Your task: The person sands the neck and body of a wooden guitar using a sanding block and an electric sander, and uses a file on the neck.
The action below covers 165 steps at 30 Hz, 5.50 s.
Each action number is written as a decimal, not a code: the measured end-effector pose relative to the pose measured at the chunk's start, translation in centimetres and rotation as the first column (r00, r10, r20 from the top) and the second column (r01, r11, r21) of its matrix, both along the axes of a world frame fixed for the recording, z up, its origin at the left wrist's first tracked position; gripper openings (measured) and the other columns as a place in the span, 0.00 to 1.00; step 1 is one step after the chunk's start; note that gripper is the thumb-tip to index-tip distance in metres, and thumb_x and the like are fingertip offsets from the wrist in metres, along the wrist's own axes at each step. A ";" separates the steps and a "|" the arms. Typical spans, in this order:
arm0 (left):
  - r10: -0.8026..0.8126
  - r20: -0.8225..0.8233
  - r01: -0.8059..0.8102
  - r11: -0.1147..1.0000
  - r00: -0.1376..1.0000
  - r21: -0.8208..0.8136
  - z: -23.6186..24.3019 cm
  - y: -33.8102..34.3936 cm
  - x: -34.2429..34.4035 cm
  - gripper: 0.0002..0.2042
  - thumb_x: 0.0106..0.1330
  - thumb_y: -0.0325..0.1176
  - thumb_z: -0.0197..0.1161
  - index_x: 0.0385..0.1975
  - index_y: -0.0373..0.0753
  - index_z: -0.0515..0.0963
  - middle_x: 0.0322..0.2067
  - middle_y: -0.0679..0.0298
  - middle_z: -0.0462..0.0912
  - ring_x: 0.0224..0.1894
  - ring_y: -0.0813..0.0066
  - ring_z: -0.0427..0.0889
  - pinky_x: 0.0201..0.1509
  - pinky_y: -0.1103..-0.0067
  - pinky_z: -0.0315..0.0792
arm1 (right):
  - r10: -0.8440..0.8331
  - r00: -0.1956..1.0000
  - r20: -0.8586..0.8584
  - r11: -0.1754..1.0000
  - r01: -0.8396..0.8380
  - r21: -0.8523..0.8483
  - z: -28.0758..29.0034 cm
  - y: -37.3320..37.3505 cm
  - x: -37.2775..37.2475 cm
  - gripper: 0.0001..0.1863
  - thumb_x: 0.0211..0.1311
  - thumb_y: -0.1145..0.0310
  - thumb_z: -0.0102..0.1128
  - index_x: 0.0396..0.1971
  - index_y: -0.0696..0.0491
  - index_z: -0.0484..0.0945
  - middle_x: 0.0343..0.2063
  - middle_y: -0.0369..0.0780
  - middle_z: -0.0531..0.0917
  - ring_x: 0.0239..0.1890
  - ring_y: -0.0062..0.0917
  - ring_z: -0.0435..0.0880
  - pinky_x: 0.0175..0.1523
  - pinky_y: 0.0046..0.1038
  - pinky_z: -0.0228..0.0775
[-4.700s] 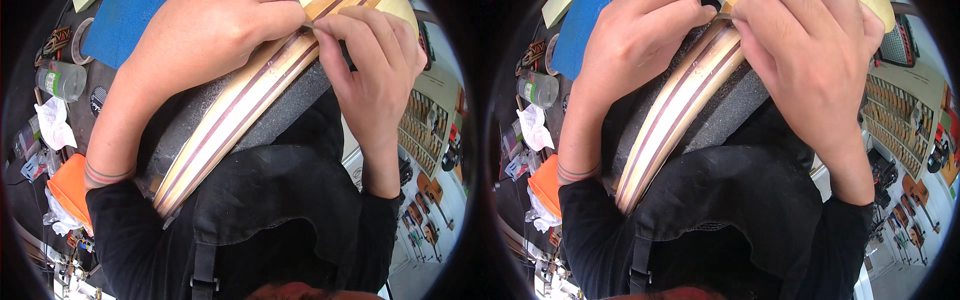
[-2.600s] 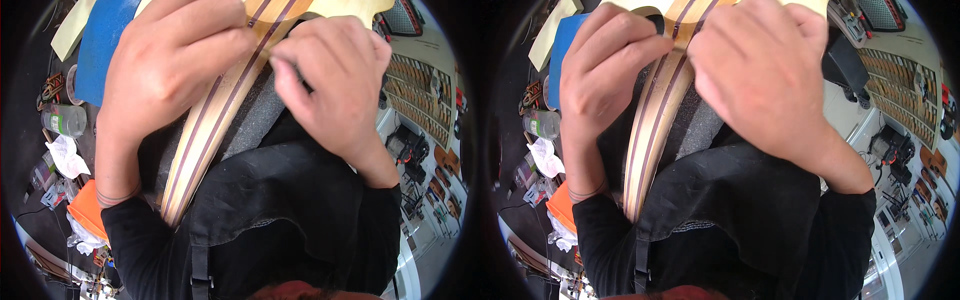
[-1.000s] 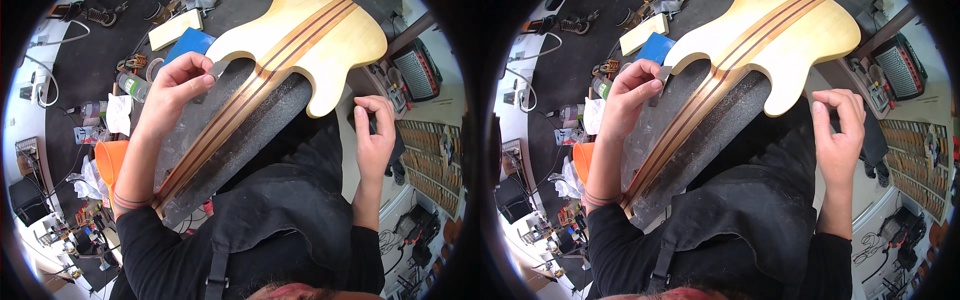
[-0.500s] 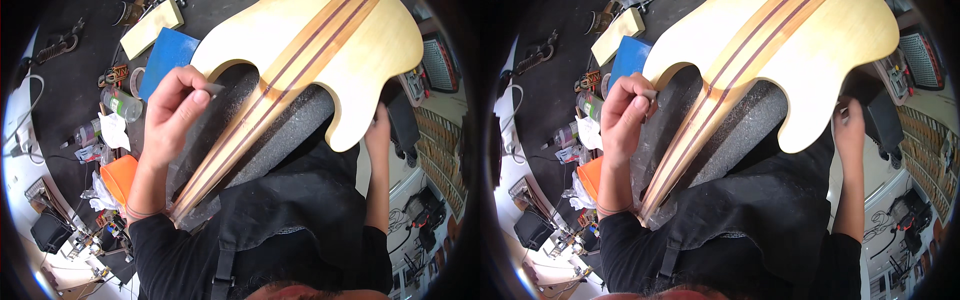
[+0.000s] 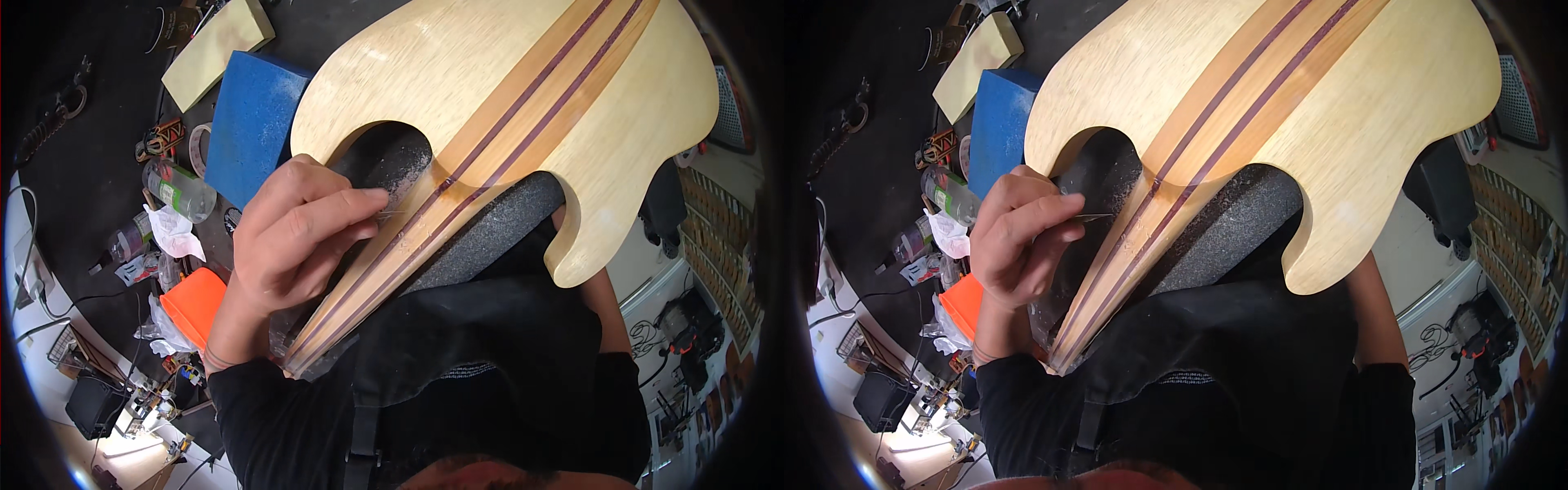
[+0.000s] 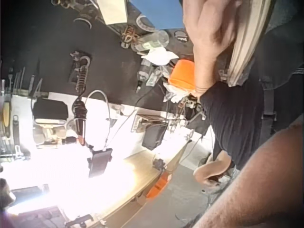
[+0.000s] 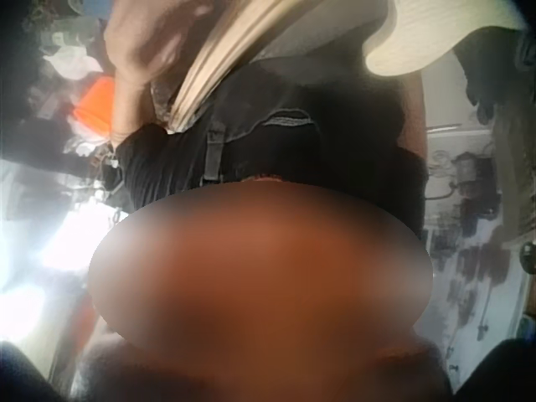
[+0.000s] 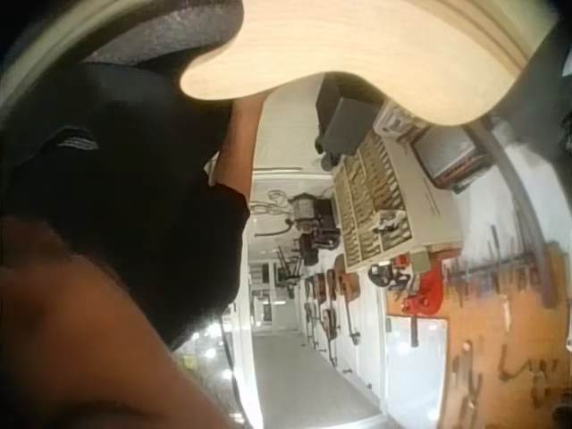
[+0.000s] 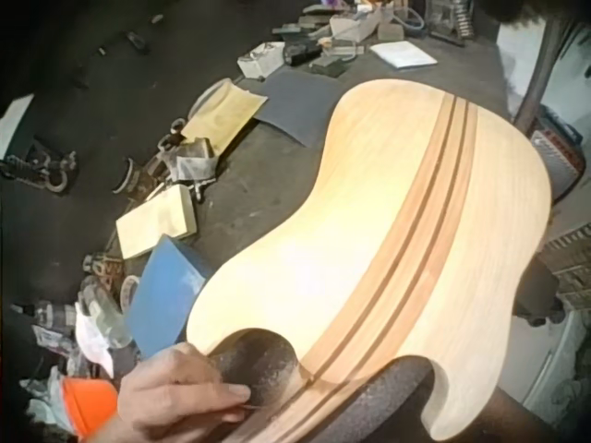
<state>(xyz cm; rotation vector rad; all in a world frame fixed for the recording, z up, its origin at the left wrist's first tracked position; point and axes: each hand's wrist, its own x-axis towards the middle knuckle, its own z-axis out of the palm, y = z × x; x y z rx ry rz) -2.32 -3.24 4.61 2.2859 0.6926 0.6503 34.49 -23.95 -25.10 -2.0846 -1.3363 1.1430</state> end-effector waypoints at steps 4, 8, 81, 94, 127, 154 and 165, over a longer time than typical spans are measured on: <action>0.004 -0.029 -0.003 0.999 1.000 0.053 -0.4 -0.1 0.0 0.19 0.56 0.24 0.78 0.49 0.32 0.87 0.34 0.59 0.82 0.34 0.64 0.82 0.35 0.71 0.75 | -0.115 0.993 0.033 0.984 0.109 0.138 1.4 1.1 1.6 0.15 0.69 0.73 0.67 0.52 0.61 0.82 0.42 0.45 0.86 0.40 0.30 0.84 0.49 0.30 0.76; -0.111 -0.049 0.118 0.979 0.993 0.169 -0.1 0.7 0.0 0.18 0.53 0.19 0.79 0.45 0.33 0.87 0.33 0.61 0.80 0.34 0.65 0.80 0.36 0.72 0.73 | -0.304 0.951 0.063 0.870 0.251 0.424 5.8 2.6 4.0 0.14 0.69 0.73 0.67 0.51 0.61 0.82 0.42 0.45 0.86 0.40 0.30 0.84 0.48 0.30 0.76; -0.402 -0.163 0.410 0.664 0.901 0.625 -1.1 1.3 7.1 0.20 0.40 0.31 0.69 0.38 0.33 0.86 0.36 0.57 0.83 0.37 0.60 0.83 0.38 0.71 0.78 | -0.122 0.749 0.652 0.708 -0.394 0.585 25.7 6.4 -12.6 0.14 0.49 0.71 0.77 0.35 0.44 0.82 0.33 0.28 0.83 0.43 0.23 0.83 0.53 0.34 0.57; -0.417 -0.145 0.414 0.683 0.897 0.602 -1.3 1.4 5.6 0.19 0.40 0.30 0.70 0.36 0.34 0.86 0.37 0.58 0.82 0.38 0.59 0.83 0.39 0.70 0.78 | -0.054 0.791 0.609 0.763 -0.360 0.536 26.8 6.1 -13.7 0.14 0.48 0.71 0.76 0.34 0.44 0.81 0.31 0.28 0.81 0.43 0.24 0.81 0.53 0.35 0.56; -0.383 -0.133 0.389 0.733 0.914 0.558 -0.9 1.6 4.2 0.18 0.43 0.23 0.69 0.38 0.31 0.88 0.35 0.56 0.84 0.37 0.57 0.83 0.40 0.69 0.78 | -0.082 0.792 0.605 0.633 -0.428 0.645 27.2 6.9 -14.0 0.10 0.49 0.68 0.75 0.32 0.47 0.84 0.34 0.28 0.82 0.43 0.23 0.82 0.51 0.36 0.58; -0.369 -0.094 0.355 0.749 0.925 0.560 -1.1 1.8 4.4 0.18 0.44 0.20 0.68 0.38 0.32 0.87 0.35 0.57 0.83 0.38 0.58 0.83 0.40 0.70 0.77 | -0.062 0.724 0.687 0.690 -0.466 0.554 28.2 7.1 -13.4 0.11 0.47 0.68 0.76 0.32 0.47 0.85 0.34 0.27 0.83 0.44 0.24 0.82 0.54 0.37 0.59; -0.355 -0.040 0.321 0.785 0.934 0.529 -1.3 1.7 4.0 0.16 0.46 0.18 0.70 0.38 0.31 0.87 0.34 0.57 0.82 0.35 0.59 0.82 0.39 0.71 0.76 | -0.043 0.718 0.695 0.682 -0.487 0.545 28.6 7.5 -14.2 0.09 0.51 0.67 0.76 0.32 0.46 0.84 0.37 0.28 0.83 0.45 0.24 0.81 0.56 0.38 0.58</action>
